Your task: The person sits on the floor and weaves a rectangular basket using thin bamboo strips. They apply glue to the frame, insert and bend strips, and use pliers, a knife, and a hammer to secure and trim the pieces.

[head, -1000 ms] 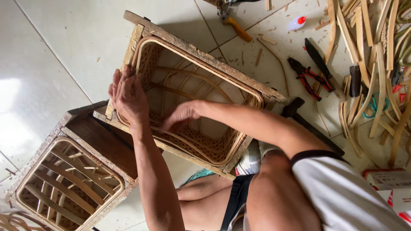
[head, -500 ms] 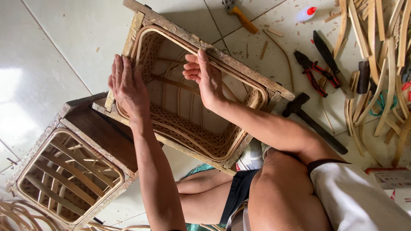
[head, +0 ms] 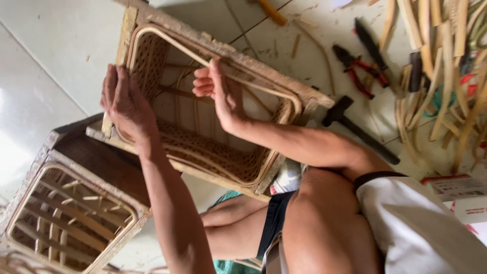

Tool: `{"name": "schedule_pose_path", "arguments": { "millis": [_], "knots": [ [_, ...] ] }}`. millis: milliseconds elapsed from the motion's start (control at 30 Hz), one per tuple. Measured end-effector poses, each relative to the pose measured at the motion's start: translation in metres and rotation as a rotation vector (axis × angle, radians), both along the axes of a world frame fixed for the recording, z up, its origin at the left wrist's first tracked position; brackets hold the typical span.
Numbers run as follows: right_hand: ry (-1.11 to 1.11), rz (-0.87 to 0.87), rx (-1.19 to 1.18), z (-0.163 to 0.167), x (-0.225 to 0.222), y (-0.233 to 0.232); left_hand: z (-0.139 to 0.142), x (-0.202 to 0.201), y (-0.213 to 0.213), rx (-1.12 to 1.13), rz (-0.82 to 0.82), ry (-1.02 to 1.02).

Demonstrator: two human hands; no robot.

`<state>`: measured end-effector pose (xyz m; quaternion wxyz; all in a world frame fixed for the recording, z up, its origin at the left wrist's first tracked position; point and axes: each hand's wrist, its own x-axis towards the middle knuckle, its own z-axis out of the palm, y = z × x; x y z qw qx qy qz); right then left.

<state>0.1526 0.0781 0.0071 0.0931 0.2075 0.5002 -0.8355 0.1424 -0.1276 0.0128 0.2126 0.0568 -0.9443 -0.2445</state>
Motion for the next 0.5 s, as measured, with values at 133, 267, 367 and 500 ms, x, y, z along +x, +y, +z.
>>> {"name": "schedule_pose_path", "arguments": {
  "millis": [133,267,367,500],
  "knots": [
    [-0.049,0.009,-0.152,0.023,-0.005,0.009,0.02,0.005,0.012,0.174,0.057,-0.058],
    [-0.118,0.466,-0.315,0.049,0.009,0.045,0.017,0.004,0.007,0.05,-0.001,-0.015],
    [0.326,0.605,0.091,0.059,-0.029,0.081,-0.002,0.001,-0.005,-0.011,0.039,0.003],
    [0.829,0.321,1.07,0.035,-0.185,0.167,-0.023,0.006,-0.018,0.017,0.046,0.029]
  ]
}}
